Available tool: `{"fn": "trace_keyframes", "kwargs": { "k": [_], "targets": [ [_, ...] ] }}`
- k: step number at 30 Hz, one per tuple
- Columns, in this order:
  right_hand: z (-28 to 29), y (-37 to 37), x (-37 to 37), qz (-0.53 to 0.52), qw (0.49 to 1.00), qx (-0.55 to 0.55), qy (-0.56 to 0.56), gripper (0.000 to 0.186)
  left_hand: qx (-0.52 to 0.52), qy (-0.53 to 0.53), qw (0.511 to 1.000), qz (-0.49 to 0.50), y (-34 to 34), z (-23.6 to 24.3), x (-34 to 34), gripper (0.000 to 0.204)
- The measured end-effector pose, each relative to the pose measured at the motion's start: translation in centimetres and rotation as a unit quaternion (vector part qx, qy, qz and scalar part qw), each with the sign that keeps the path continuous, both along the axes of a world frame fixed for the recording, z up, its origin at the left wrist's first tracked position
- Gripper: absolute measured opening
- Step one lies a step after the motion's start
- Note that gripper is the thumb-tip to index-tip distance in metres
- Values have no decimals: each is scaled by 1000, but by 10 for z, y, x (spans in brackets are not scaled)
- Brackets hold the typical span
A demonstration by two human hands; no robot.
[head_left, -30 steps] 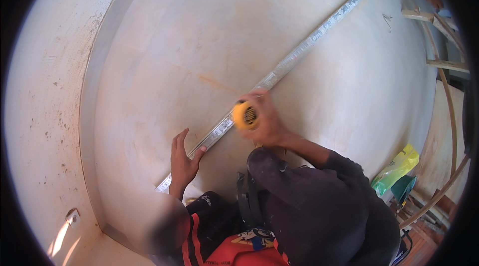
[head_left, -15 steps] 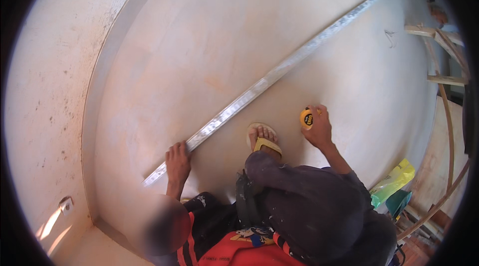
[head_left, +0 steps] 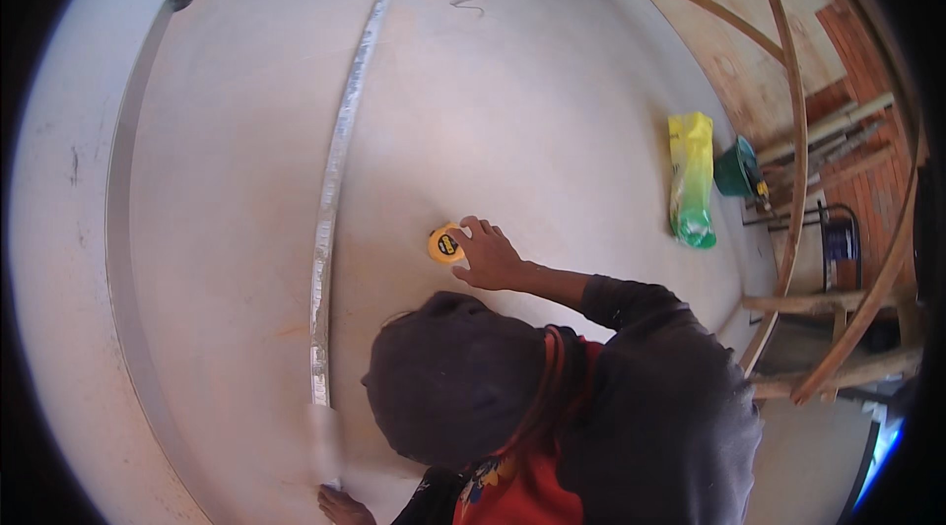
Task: The person measures a long metal strip with a tape measure, then uses an angle grinder to cut the strip to size. They plug in the grinder, cut the metal, and re-measure the resulting piece.
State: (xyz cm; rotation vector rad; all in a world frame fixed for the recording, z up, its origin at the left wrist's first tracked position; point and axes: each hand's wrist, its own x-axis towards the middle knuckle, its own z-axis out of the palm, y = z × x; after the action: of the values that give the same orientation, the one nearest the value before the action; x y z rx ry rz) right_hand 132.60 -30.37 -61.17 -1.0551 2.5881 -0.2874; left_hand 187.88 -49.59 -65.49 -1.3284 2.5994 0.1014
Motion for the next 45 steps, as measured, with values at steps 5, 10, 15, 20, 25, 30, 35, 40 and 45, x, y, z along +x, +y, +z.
{"fn": "trace_keyframes", "kwargs": {
  "k": [5,10,15,20,25,30,35,40,45],
  "targets": [
    [126,-8,35,-176,877,-225,-387,52,-172,91,974,-112,1,-46,28,33],
    [201,0,67,56,877,-367,-303,72,-108,78,988,-79,-13,-36,5,33],
    [219,-23,67,109,895,-310,-302,91,-19,73,995,-72,-10,-11,-48,33],
    [242,-61,64,81,889,-223,-392,77,122,69,988,-63,-10,70,-98,34],
    [309,-56,61,-22,923,-117,-366,60,352,118,928,32,-6,215,-120,34],
    [413,-32,72,-85,974,15,-208,44,551,188,753,306,-36,392,-104,35],
    [458,22,134,-79,980,85,-160,31,589,231,679,372,-107,550,-95,35],
    [527,70,163,-166,944,70,-276,33,591,228,696,336,-152,626,-116,36],
    [588,166,205,-424,870,29,-248,37,581,154,746,287,-142,650,-150,37]
  ]
}}
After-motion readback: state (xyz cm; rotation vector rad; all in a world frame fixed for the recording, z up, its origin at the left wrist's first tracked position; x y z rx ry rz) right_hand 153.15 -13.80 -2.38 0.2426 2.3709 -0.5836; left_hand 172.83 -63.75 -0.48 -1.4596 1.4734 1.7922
